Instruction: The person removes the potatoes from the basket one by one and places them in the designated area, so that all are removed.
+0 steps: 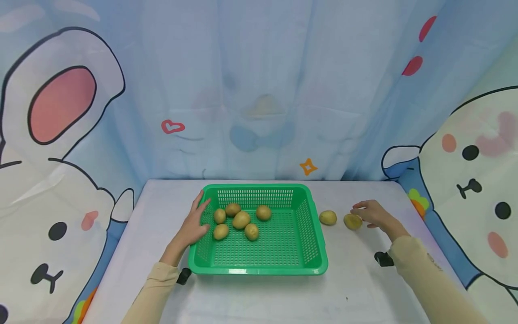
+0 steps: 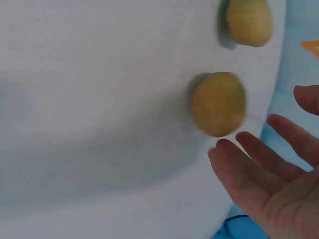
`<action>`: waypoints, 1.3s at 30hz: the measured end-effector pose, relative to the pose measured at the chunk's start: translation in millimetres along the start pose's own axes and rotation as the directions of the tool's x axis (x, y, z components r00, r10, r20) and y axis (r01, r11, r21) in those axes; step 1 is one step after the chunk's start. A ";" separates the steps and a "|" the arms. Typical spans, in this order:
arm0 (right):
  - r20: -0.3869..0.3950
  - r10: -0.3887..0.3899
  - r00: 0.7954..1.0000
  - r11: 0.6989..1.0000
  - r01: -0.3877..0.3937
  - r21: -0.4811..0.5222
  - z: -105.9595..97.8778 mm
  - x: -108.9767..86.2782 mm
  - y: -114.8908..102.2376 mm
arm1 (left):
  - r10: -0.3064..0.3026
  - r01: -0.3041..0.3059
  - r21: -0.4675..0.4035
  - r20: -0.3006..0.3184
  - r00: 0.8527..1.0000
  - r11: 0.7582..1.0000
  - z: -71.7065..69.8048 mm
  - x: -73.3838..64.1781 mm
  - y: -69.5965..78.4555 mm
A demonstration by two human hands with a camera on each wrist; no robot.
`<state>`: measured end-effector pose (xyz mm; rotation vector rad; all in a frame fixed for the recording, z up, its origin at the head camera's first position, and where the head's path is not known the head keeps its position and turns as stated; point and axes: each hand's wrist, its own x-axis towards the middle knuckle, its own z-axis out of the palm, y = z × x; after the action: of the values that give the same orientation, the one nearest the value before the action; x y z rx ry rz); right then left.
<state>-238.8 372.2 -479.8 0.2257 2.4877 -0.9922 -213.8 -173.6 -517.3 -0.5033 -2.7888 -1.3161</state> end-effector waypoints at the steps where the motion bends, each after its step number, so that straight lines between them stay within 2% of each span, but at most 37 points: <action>1: 0.015 -0.015 1.000 1.000 0.016 -0.014 -1.7 -0.3 -6.2 | -0.001 0.001 -0.001 0.000 1.000 1.000 0.0 -0.1 0.2; 7: 0.059 -0.167 0.984 0.985 0.170 -0.038 -5.1 -4.7 -53.1 | -0.003 0.003 -0.005 0.000 1.000 1.000 -0.7 -0.6 3.0; 12: 0.084 -0.305 0.949 0.952 0.306 -0.007 3.5 -13.2 -99.3 | 0.000 0.000 -0.017 0.003 1.000 1.000 -1.7 -0.5 4.1; 16: 0.107 -0.352 0.930 0.936 0.350 0.034 14.4 -14.6 -131.8 | 0.002 -0.002 -0.018 0.001 1.000 1.000 -1.8 0.3 3.6; 20: 0.132 -0.351 0.927 0.936 0.342 0.087 31.5 -6.4 -149.8 | 0.008 -0.008 -0.018 0.000 1.000 1.000 -1.3 0.6 2.3; 26: 0.185 -0.317 0.930 0.942 0.286 0.175 70.6 11.5 -162.8 | 0.009 -0.009 -0.016 -0.002 1.000 1.000 -0.4 0.4 0.6; 29: 0.191 -0.290 0.938 0.945 0.250 0.211 91.6 18.6 -165.1 | 0.009 -0.009 -0.008 -0.001 1.000 1.000 0.1 0.5 -0.7; 34: 0.153 -0.236 0.960 0.955 0.199 0.220 123.0 30.5 -162.3 | 0.006 -0.006 -0.007 0.005 1.000 1.000 0.0 -0.5 -1.9; 39: 0.135 -0.195 0.971 0.959 0.160 0.234 143.0 41.0 -157.5 | 0.017 -0.017 -0.006 0.000 1.000 1.000 -0.1 0.5 -3.2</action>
<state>-274.2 158.9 -494.0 -0.0096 2.2830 -1.3120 -215.2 -175.5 -519.5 -0.5266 -2.7746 -1.3218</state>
